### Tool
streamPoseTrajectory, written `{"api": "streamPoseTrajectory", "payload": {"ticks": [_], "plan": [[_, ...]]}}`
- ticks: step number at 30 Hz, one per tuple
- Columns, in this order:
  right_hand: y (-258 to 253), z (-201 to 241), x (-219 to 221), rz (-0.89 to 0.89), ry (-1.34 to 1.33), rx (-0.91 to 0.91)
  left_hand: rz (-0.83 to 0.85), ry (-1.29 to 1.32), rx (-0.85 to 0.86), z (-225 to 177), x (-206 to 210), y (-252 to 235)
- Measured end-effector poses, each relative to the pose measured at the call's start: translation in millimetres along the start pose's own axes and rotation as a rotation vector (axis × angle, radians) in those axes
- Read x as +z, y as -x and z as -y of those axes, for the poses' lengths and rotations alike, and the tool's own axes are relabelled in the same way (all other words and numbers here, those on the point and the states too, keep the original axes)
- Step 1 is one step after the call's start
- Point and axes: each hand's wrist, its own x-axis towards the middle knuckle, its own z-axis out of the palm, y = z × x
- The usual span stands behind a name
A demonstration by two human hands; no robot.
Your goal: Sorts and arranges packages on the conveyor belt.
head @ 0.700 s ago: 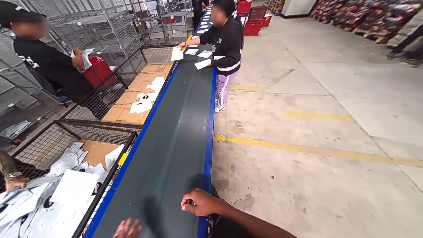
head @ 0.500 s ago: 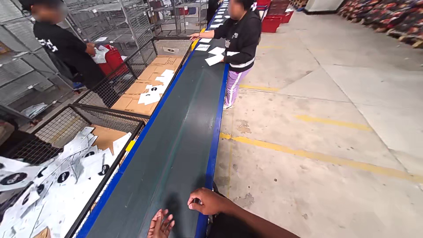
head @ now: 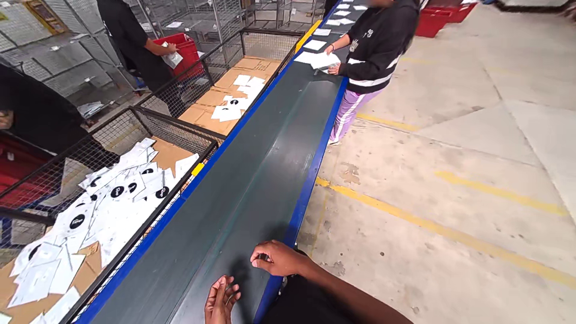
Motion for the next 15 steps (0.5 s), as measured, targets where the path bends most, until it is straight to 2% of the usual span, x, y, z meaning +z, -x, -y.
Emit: {"api": "streamPoseTrajectory", "payload": {"ticks": [15], "plan": [[5.1, -9.9, -5.3, -0.025, -0.021, 0.033, 0.017, -0.041, -0.025, 1.1, 23.4, -6.2]]}}
